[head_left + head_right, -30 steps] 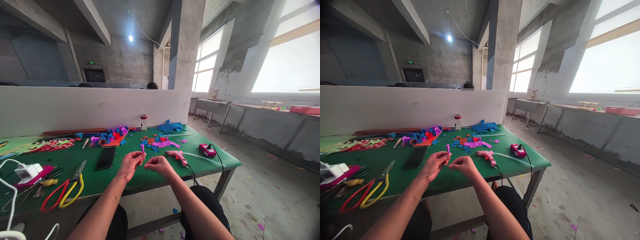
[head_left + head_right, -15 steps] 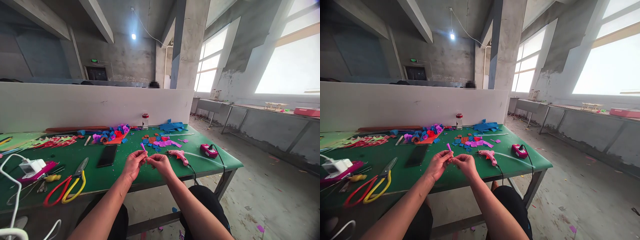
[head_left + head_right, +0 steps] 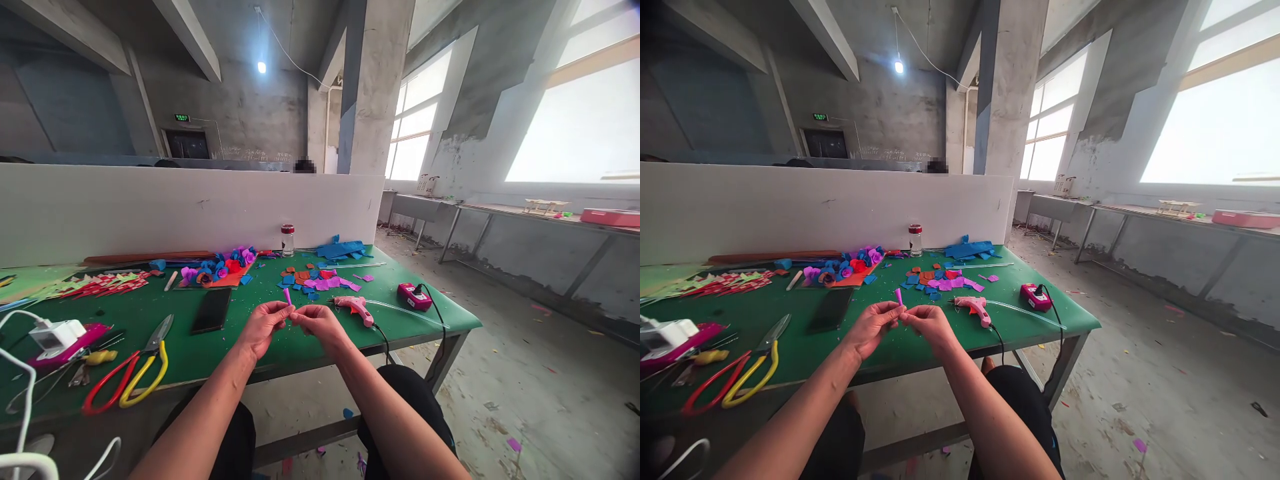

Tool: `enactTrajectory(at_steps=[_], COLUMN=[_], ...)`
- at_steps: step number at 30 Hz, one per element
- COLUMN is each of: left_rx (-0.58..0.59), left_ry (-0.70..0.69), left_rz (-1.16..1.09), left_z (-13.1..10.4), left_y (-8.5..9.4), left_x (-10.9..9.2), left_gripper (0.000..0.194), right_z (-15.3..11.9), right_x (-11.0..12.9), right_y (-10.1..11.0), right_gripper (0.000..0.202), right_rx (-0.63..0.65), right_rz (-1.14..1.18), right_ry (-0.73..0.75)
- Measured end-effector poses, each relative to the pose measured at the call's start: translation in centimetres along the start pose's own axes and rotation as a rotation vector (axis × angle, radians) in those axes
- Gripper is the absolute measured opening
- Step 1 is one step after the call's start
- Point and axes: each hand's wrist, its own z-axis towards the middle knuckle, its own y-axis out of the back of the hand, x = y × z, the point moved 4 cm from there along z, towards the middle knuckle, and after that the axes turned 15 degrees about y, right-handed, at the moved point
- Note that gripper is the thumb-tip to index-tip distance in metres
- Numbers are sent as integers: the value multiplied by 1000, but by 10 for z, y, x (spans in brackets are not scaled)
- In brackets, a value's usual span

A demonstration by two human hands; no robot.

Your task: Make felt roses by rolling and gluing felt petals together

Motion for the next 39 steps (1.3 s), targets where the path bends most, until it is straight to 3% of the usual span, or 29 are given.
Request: enactTrajectory(at_steps=[6, 10, 14, 19, 22, 32, 39], left_rx=[-136, -164, -159, -149, -117, -225, -138], left_ry=[-157, -166, -140, -93, -88, -92, -5], left_rz=[-228, -380, -431, -465, -482, -569, -521], left_z=[6, 7, 6, 7, 7, -2, -7], left_y=[34, 51, 42, 25, 21, 24, 12], left_x=[-20, -28, -22, -10, -7, -17, -15], left_gripper=[29, 29, 28, 27, 26, 10, 6], right_z=[-10, -15, -14, -10, -10, -16, -15], right_x=[-1, -5, -2, 2, -1, -25, -5], right_y=[-13, -17, -24, -35, -42, -64, -66], right_gripper=[35, 32, 31, 29, 30, 35, 25], right_rx=[165, 264, 204, -105, -194, -307, -220], right_rz=[-74, -140, -129, 1, 54, -57, -261], right_ry=[-111, -115, -37, 58, 92, 145, 321])
